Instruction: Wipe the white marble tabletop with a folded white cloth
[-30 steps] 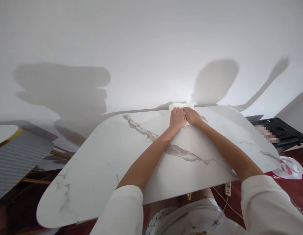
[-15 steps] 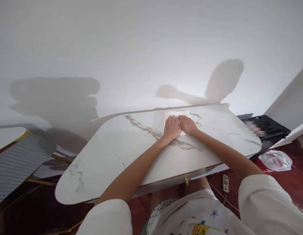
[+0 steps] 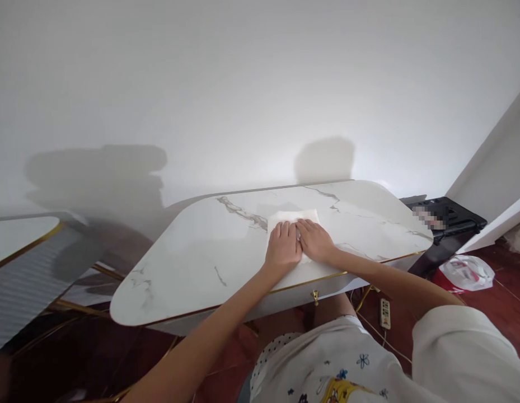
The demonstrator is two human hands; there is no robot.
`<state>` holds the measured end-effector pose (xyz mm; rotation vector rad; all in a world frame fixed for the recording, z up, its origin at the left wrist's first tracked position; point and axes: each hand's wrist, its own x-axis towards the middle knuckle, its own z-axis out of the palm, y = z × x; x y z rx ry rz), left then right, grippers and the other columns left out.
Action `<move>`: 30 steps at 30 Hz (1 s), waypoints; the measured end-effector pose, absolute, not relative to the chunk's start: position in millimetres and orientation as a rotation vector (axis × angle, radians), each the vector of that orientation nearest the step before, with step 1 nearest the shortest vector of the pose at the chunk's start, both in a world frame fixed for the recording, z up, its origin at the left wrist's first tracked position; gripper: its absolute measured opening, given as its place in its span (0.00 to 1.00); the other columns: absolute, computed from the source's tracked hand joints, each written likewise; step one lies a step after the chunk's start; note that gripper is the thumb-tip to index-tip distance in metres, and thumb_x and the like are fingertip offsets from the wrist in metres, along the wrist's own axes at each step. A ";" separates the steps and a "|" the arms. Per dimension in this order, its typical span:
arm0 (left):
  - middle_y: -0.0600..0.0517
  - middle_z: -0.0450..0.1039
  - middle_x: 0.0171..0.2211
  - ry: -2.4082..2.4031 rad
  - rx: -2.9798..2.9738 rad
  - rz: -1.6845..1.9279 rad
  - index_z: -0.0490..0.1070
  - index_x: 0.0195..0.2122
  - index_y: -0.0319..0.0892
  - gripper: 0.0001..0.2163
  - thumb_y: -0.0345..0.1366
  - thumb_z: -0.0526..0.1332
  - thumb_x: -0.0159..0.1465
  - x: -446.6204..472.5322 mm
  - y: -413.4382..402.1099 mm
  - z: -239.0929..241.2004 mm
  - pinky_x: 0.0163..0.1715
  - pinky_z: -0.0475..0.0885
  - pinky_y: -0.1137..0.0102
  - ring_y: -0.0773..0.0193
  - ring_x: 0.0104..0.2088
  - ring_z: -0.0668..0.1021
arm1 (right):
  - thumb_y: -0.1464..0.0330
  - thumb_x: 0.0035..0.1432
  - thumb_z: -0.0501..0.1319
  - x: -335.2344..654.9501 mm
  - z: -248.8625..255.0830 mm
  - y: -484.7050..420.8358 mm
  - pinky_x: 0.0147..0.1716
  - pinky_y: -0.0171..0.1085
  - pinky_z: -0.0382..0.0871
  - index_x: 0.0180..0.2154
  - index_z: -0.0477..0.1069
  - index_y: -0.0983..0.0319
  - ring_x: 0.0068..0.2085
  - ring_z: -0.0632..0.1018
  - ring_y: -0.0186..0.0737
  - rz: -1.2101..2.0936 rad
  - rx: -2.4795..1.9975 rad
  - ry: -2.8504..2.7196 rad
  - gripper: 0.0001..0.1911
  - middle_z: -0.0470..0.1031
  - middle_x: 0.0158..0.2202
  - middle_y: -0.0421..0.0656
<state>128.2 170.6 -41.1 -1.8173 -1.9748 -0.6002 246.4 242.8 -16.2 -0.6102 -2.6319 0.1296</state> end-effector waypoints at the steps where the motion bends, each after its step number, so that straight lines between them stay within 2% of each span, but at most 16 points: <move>1: 0.36 0.67 0.54 -1.979 -1.807 -0.606 0.63 0.54 0.34 0.19 0.31 0.49 0.62 132.7 162.7 -41.6 0.57 0.62 0.49 0.46 0.57 0.67 | 0.74 0.63 0.50 250.6 -16.0 235.9 0.60 0.47 0.61 0.58 0.64 0.72 0.61 0.66 0.48 0.125 -0.601 -2.636 0.23 0.66 0.60 0.56; 8: 0.34 0.66 0.56 -2.042 -1.739 -0.662 0.61 0.57 0.34 0.22 0.32 0.49 0.61 172.6 129.4 -45.6 0.58 0.62 0.46 0.42 0.59 0.66 | 0.73 0.62 0.49 284.4 -17.8 207.5 0.60 0.47 0.61 0.59 0.64 0.69 0.63 0.65 0.47 0.137 -0.613 -2.647 0.24 0.65 0.62 0.53; 12: 0.37 0.66 0.57 -2.085 -1.736 -0.650 0.61 0.58 0.38 0.25 0.33 0.52 0.59 195.3 136.1 -42.7 0.58 0.62 0.47 0.42 0.60 0.66 | 0.72 0.62 0.48 306.2 -22.8 214.3 0.62 0.47 0.59 0.60 0.64 0.66 0.63 0.64 0.46 0.130 -0.631 -2.635 0.25 0.64 0.62 0.51; 14: 0.37 0.66 0.57 -2.111 -1.756 -0.625 0.63 0.58 0.38 0.25 0.34 0.54 0.58 203.5 145.8 -38.8 0.58 0.62 0.48 0.41 0.60 0.66 | 0.72 0.63 0.47 314.4 -25.2 224.9 0.61 0.48 0.60 0.60 0.64 0.65 0.63 0.64 0.46 0.141 -0.644 -2.622 0.25 0.65 0.62 0.50; 19: 0.34 0.64 0.58 -2.112 -1.830 -0.559 0.63 0.57 0.30 0.23 0.35 0.51 0.62 206.6 182.0 -29.8 0.59 0.61 0.50 0.40 0.60 0.65 | 0.73 0.63 0.45 316.6 -26.7 262.8 0.61 0.49 0.60 0.60 0.64 0.66 0.63 0.65 0.46 0.153 -0.716 -2.613 0.25 0.65 0.62 0.51; 25: 0.36 0.65 0.57 -2.090 -1.855 -0.583 0.64 0.55 0.33 0.20 0.33 0.52 0.63 177.2 233.2 -29.3 0.58 0.60 0.53 0.44 0.60 0.65 | 0.74 0.63 0.46 287.6 -19.7 305.6 0.61 0.46 0.58 0.59 0.63 0.71 0.63 0.64 0.46 0.129 -0.799 -2.634 0.24 0.65 0.62 0.53; 30: 0.38 0.67 0.55 -2.103 -1.807 -0.600 0.66 0.52 0.36 0.16 0.32 0.51 0.64 140.0 271.5 -27.6 0.56 0.61 0.55 0.47 0.58 0.66 | 0.75 0.63 0.46 247.9 -14.3 344.0 0.60 0.44 0.58 0.58 0.64 0.69 0.62 0.65 0.44 0.129 -0.776 -2.638 0.23 0.66 0.61 0.51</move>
